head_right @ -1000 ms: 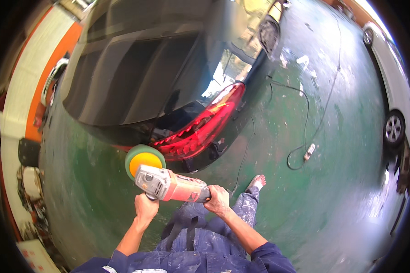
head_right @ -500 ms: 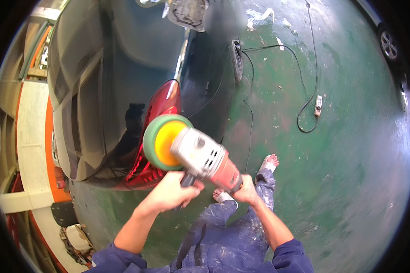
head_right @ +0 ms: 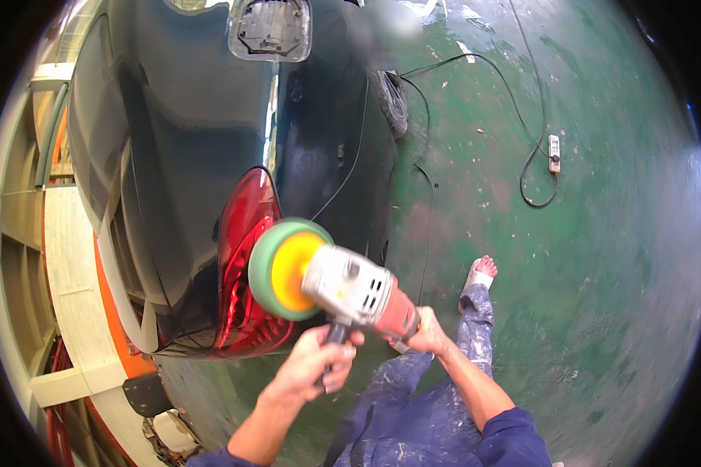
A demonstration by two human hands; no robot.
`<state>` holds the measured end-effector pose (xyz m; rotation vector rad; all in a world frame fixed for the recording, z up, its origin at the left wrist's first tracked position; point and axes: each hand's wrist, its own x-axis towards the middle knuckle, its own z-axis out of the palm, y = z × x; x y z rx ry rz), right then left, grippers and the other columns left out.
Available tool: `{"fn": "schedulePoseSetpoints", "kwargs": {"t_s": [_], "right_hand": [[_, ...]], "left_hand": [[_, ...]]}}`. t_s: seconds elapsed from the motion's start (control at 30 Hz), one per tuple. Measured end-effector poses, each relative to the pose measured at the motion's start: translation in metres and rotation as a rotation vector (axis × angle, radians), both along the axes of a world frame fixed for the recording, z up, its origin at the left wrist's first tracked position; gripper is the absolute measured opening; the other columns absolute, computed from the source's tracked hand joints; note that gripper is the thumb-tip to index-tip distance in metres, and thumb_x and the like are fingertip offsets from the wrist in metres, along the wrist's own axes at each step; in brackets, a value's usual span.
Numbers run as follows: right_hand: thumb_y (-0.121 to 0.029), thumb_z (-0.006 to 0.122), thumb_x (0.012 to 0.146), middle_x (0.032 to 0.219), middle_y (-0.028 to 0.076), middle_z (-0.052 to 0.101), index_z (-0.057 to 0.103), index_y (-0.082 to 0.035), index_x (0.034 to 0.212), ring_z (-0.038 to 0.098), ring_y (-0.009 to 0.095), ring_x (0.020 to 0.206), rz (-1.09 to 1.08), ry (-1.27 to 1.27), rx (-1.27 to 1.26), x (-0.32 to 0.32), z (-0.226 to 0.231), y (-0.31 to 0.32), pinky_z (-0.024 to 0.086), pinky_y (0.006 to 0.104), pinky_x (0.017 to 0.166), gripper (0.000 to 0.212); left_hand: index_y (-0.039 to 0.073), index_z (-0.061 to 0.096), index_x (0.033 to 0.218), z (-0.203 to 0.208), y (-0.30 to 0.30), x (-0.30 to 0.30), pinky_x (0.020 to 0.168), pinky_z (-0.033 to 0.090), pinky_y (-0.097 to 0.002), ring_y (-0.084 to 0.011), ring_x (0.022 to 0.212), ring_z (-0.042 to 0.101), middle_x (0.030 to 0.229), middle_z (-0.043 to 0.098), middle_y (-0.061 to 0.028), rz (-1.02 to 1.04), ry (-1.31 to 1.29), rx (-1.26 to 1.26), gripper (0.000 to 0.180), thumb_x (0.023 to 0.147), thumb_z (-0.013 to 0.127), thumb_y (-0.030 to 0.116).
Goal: The person uses a rotary polisher with a yellow pad to buff the rear trunk and bumper of a black sedan. They move the tool in circular motions across the paint surface, covering the area around the taillights and license plate.
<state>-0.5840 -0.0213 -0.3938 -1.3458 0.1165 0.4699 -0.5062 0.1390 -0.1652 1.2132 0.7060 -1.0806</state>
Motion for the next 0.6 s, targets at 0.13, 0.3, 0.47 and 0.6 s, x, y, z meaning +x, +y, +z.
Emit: {"fn": "schedulePoseSetpoints", "kwargs": {"t_s": [0.13, 0.3, 0.47, 0.6], "right_hand": [[-0.014, 0.082, 0.070, 0.089, 0.010, 0.075, 0.071, -0.006, 0.104, 0.071, 0.015, 0.085, 0.166, 0.027, -0.066, -0.043, -0.022, 0.015, 0.056, 0.0313, 0.077, 0.037], [-0.018, 0.086, 0.069, 0.084, 0.011, 0.074, 0.072, -0.005, 0.101, 0.069, 0.010, 0.081, 0.125, -0.052, -0.047, -0.043, -0.048, 0.013, 0.056, 0.0315, 0.076, 0.038], [-0.018, 0.087, 0.072, 0.084, 0.005, 0.074, 0.073, -0.003, 0.096, 0.064, 0.007, 0.080, -0.021, -0.056, 0.020, 0.020, -0.063, -0.007, 0.055, 0.0300, 0.074, 0.032], [-0.014, 0.083, 0.071, 0.077, 0.004, 0.071, 0.072, -0.001, 0.088, 0.063, 0.010, 0.071, -0.197, -0.032, 0.028, 0.075, -0.089, -0.024, 0.054, 0.0319, 0.066, 0.024]], "left_hand": [[0.000, 0.058, 0.108, -0.008, 0.024, -0.061, 0.039, 0.036, -0.0285, -0.0109, 0.040, 0.042, 0.061, 0.045, -0.0010, 0.116, 0.167, -0.030, 0.020, 0.088, 0.061, 0.003], [0.002, 0.057, 0.104, -0.025, 0.014, -0.058, 0.040, 0.037, -0.0298, -0.0116, 0.041, 0.042, 0.061, 0.044, -0.0003, 0.129, 0.173, -0.048, 0.016, 0.088, 0.061, 0.003], [0.005, 0.054, 0.106, -0.052, -0.027, 0.032, 0.038, 0.035, -0.0273, -0.0092, 0.041, 0.041, 0.063, 0.043, 0.0028, 0.144, 0.121, -0.175, 0.017, 0.090, 0.058, 0.005], [0.002, 0.054, 0.109, -0.090, -0.069, 0.132, 0.039, 0.035, -0.0244, -0.0070, 0.044, 0.041, 0.065, 0.044, 0.0026, 0.218, 0.240, -0.340, 0.016, 0.093, 0.052, 0.005]]}}
